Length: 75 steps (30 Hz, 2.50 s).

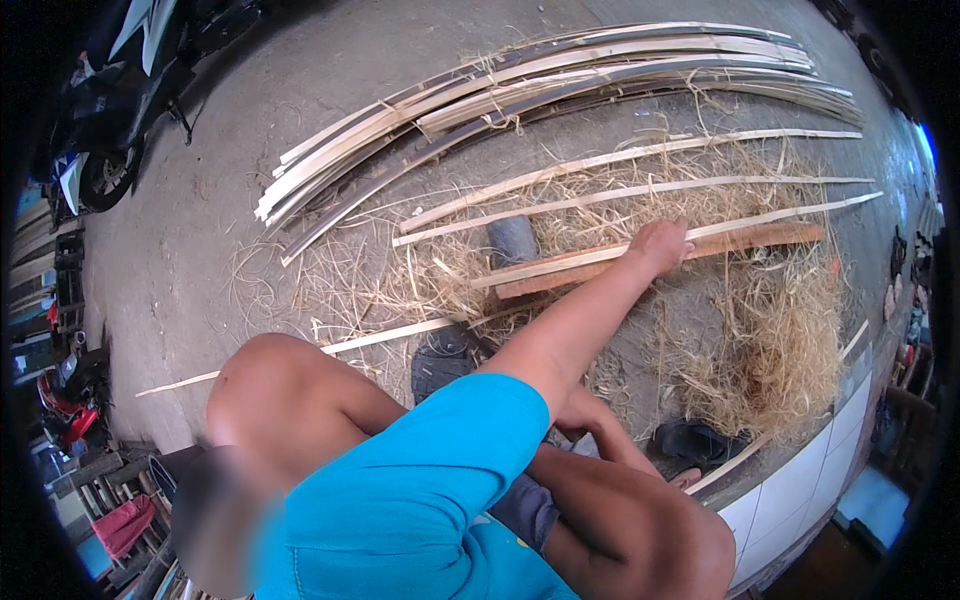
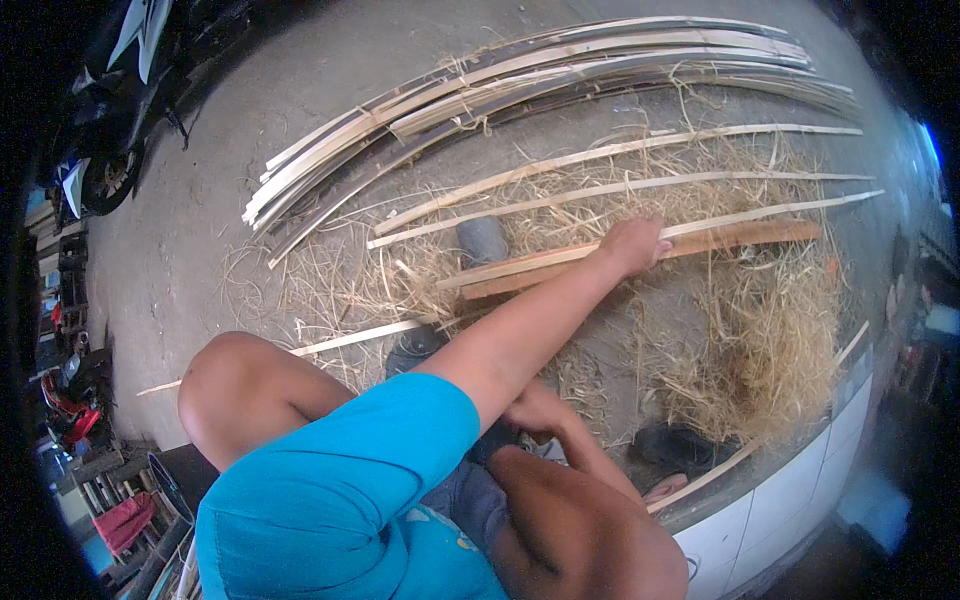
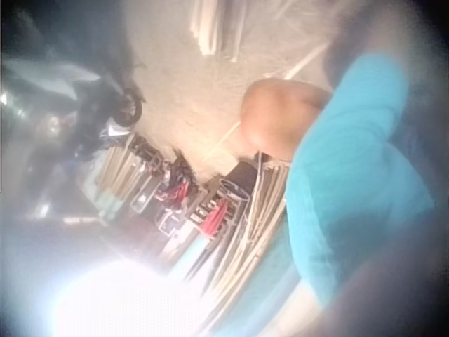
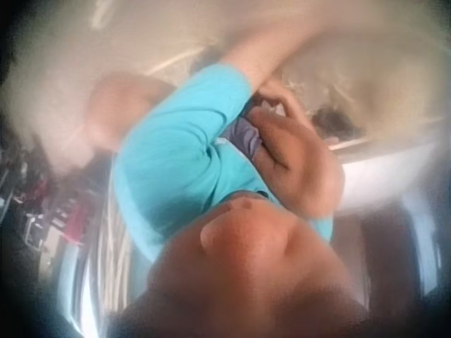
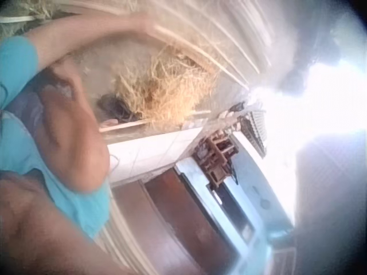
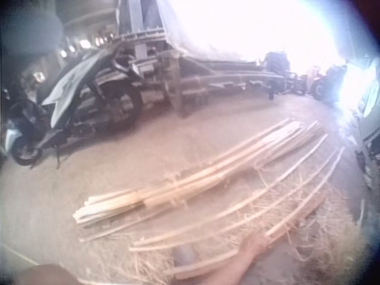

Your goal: The person sits on the floor and uses a machete to split long bamboo strips into thinner pieces. They repeatedly position each strip, strike it with the machete, and separate the resulting slats, placing finished pieces aside.

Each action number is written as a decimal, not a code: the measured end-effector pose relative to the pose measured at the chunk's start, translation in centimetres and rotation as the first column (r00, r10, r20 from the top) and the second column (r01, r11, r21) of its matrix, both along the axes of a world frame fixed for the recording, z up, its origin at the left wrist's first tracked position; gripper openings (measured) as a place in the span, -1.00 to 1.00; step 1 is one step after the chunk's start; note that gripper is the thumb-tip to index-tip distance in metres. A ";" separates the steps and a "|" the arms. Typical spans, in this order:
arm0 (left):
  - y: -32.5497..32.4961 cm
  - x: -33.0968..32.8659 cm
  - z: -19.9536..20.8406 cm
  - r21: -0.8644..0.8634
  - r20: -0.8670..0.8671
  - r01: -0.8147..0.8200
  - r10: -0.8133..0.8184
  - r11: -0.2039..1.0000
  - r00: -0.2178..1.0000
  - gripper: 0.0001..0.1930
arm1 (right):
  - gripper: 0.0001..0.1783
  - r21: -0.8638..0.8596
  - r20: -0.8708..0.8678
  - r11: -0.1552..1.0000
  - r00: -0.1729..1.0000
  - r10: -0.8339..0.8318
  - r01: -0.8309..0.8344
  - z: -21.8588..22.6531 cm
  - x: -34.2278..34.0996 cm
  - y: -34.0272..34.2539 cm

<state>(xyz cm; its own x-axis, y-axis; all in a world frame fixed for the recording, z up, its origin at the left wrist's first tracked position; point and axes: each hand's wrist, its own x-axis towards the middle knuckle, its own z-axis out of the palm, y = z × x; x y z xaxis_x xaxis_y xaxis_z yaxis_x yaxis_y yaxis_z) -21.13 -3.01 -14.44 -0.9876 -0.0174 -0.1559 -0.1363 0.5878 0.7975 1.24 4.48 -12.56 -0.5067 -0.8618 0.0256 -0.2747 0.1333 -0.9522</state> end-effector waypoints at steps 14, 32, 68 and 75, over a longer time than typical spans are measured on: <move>-0.8 -0.2 1.5 0.038 0.058 0.026 -0.028 0.999 0.998 -0.65 | -0.55 0.438 0.493 0.897 0.852 -0.177 -0.067 1.7 -1.0 0.0; -1.0 -0.9 1.5 0.010 0.040 0.140 -0.140 0.990 0.989 -0.66 | -0.56 0.400 0.462 0.896 0.803 -0.377 0.191 2.7 -0.1 -0.3; -22.3 29.3 1.7 -0.085 0.059 0.030 -0.025 0.996 0.998 -0.71 | -0.52 0.454 -0.356 0.631 0.777 -0.519 0.629 2.9 -3.7 4.2; -24.2 32.0 2.3 -0.335 0.138 0.142 -0.100 0.932 0.985 -0.64 | -0.59 0.348 -0.540 0.193 0.364 -0.759 0.918 1.8 -10.8 14.4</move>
